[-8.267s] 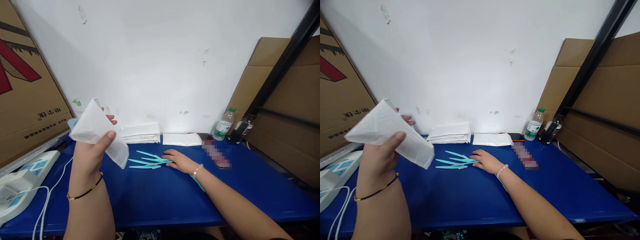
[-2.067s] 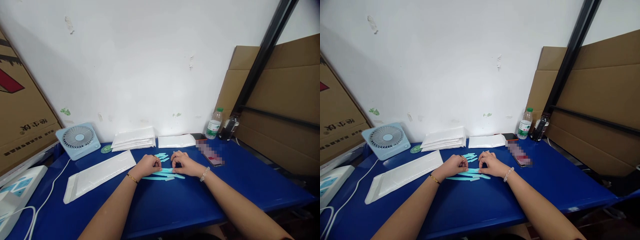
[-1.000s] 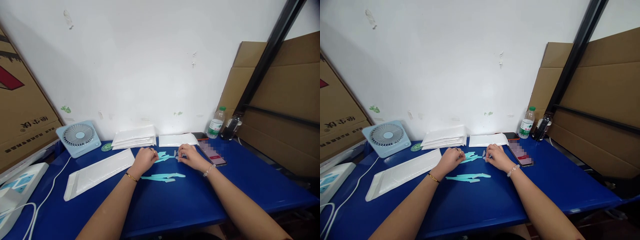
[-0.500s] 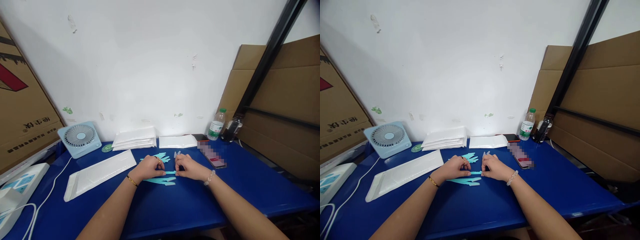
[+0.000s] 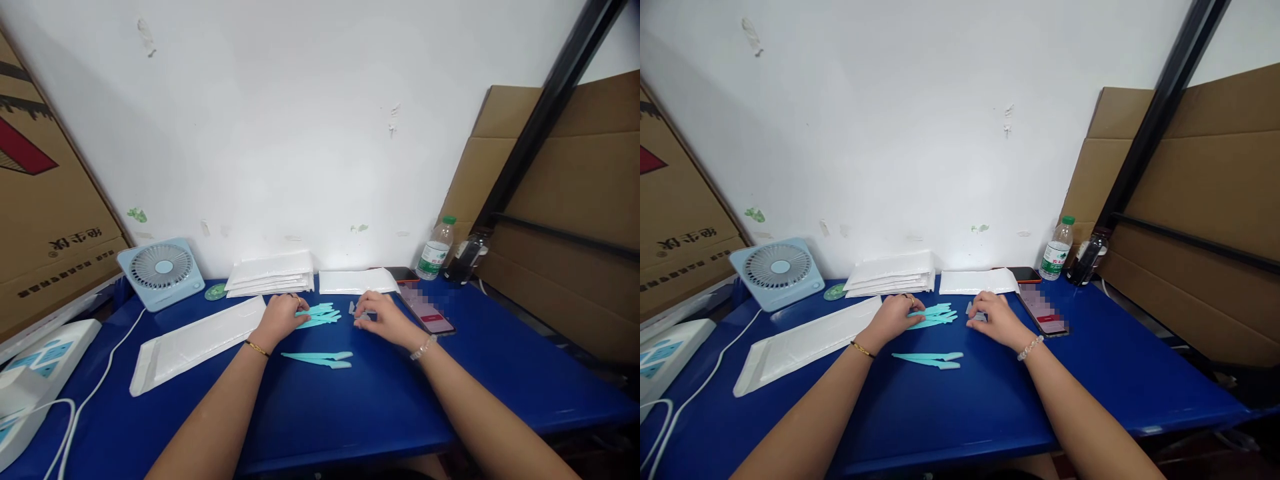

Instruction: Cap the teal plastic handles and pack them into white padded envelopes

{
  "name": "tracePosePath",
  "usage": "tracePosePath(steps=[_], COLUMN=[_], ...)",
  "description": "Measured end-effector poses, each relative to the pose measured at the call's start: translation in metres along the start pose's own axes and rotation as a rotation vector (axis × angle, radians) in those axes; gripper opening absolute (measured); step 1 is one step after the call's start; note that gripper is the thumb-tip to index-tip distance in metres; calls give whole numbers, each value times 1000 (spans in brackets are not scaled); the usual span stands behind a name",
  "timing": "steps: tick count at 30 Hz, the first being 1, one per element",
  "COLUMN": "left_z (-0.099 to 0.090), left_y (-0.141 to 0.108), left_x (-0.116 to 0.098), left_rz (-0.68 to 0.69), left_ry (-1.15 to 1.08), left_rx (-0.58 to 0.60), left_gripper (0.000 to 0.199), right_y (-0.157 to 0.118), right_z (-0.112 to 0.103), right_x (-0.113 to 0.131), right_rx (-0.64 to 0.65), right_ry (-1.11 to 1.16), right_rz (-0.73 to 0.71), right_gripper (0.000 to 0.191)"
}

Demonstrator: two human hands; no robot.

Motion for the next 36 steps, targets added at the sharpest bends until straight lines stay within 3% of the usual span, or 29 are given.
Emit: tracePosePath(steps=[5,8,10,12,15,18,23,25,28,30,33,36], left_z=[6,14,17,17,10,3,-1,-1,5,11,16,13], left_y=[-8,-14,-16,-16,-12,-6,-3,-6,-17,-24,-27,-23], left_x=[-25,-34,-36,-39,-37,-23,-6,-13,-33,-43,-49,-49], left_rz=[182,205,204,216,231,163,61,117,228,227,165,137], left_ry=[-185,-251,-260,-226,-107,11,-36,-125,-211,-189,-115,-31], left_rx=[167,334,386,374,246,95,25,71,285,401,411,318], left_gripper=[25,28,27,24,18,20,23,25,29,26,16,12], right_y=[-5,-4,-3,-2,0,3,1,-1,-7,-9,-10,-7], right_z=[26,34,34,30,21,10,-3,0,13,23,31,28], right_x=[33,35,34,31,23,6,-6,6,30,41,47,42], right_rx=[275,299,274,236,175,74,-44,18,208,299,347,320], right_ry=[99,105,81,36,-31,-69,-19,39,102,123,137,116], right_rz=[-96,-96,-90,-83,-73,-30,43,13,-69,-97,-103,-107], right_gripper=[17,12,10,9,8,9,7,9,21,25,18,11])
Point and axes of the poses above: each hand's wrist, its own y-axis towards the middle knuckle, its own z-axis out of the palm, x = y × z, the point moved 4 cm from there along y, towards the middle knuckle, and after that the axes turned 5 degrees about y, right-handed, at the moved point
